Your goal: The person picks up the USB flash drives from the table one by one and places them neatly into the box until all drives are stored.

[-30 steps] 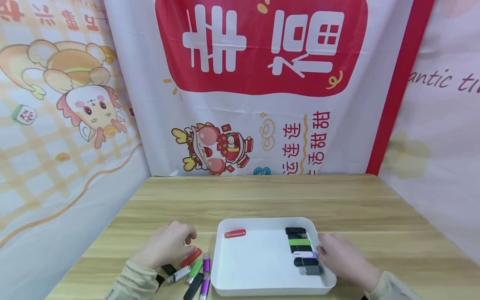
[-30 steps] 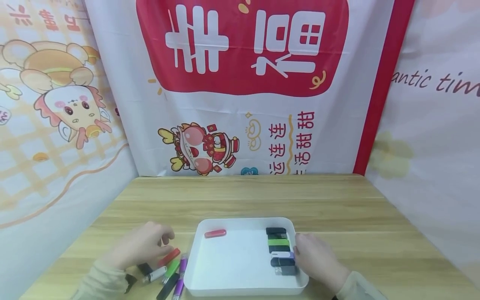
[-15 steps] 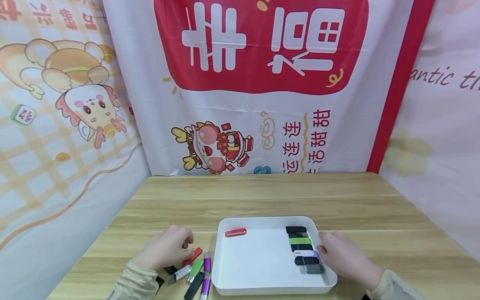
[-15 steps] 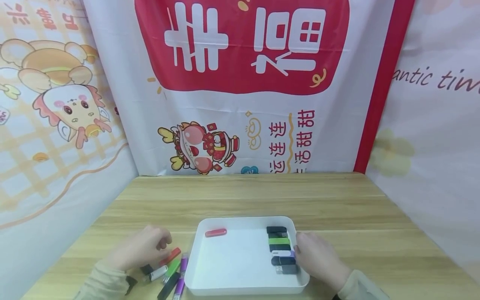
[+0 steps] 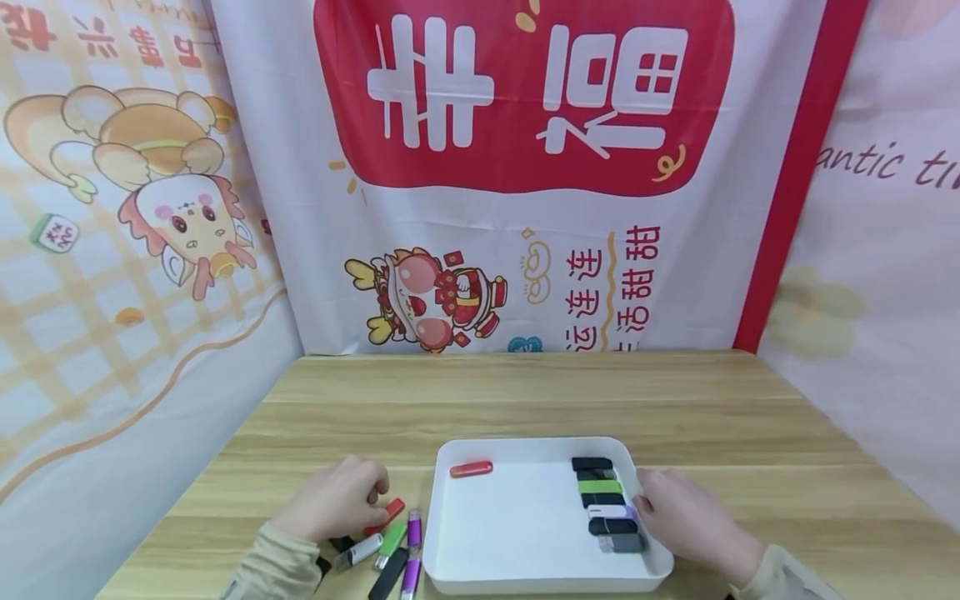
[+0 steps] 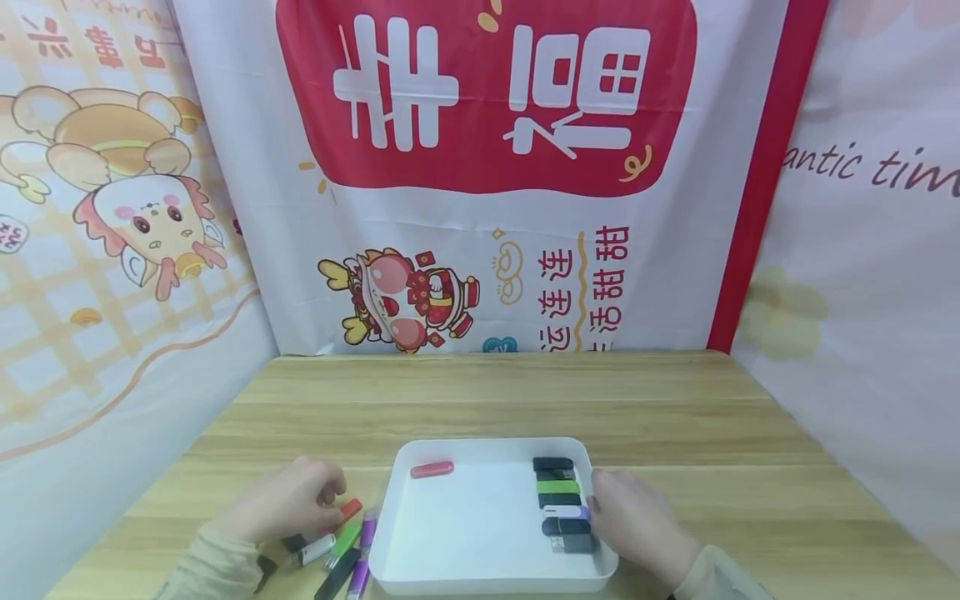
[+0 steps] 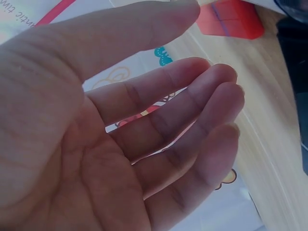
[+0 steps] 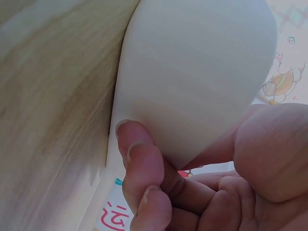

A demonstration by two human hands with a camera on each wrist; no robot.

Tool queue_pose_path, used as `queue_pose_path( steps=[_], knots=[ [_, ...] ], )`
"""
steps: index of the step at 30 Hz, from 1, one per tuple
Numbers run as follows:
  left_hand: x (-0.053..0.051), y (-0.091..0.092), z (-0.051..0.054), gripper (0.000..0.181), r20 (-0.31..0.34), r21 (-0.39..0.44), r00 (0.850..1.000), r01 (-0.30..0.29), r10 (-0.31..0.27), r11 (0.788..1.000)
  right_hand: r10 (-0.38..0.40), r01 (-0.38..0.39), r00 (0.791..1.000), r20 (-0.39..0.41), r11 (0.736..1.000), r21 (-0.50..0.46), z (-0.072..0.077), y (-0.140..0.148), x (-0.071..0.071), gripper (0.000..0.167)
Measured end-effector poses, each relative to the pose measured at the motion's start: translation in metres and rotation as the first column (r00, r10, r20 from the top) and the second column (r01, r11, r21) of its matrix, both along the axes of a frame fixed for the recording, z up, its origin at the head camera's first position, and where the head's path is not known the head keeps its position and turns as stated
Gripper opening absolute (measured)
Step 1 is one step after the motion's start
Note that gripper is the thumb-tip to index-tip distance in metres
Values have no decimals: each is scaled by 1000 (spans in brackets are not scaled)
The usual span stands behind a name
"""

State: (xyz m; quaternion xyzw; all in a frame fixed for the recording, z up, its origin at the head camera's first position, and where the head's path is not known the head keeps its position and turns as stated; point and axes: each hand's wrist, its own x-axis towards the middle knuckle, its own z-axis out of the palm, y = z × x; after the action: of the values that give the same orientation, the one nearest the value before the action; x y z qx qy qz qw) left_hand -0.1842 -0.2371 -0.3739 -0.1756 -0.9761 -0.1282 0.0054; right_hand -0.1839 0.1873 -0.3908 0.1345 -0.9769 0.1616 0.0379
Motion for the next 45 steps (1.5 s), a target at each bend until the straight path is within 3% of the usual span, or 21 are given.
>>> queue_pose_path(
  steps=[11, 22, 30, 38, 45],
  knots=[
    [-2, 0, -5, 20, 6, -10, 1000, -16, 16, 1000, 4, -4, 1000, -7, 1000, 8, -1, -1, 0, 8],
    [0, 2, -7, 26, -20, -21, 999, 38, -39, 999, 11, -11, 1000, -5, 1000, 11, -1, 0, 0, 11],
    [3, 5, -6, 25, -33, -22, 999, 11, -12, 1000, 14, -14, 1000, -10, 1000, 4, -1, 2, 0, 9],
    [4, 7, -7, 22, -49, -33, 999, 21, -23, 999, 6, -6, 1000, 16, 1000, 6, 0, 1, 1, 11],
    [5, 8, -7, 22, -30, -18, 1000, 8, -9, 1000, 10, -10, 1000, 20, 1000, -2, 2, 1, 1, 12]
  ],
)
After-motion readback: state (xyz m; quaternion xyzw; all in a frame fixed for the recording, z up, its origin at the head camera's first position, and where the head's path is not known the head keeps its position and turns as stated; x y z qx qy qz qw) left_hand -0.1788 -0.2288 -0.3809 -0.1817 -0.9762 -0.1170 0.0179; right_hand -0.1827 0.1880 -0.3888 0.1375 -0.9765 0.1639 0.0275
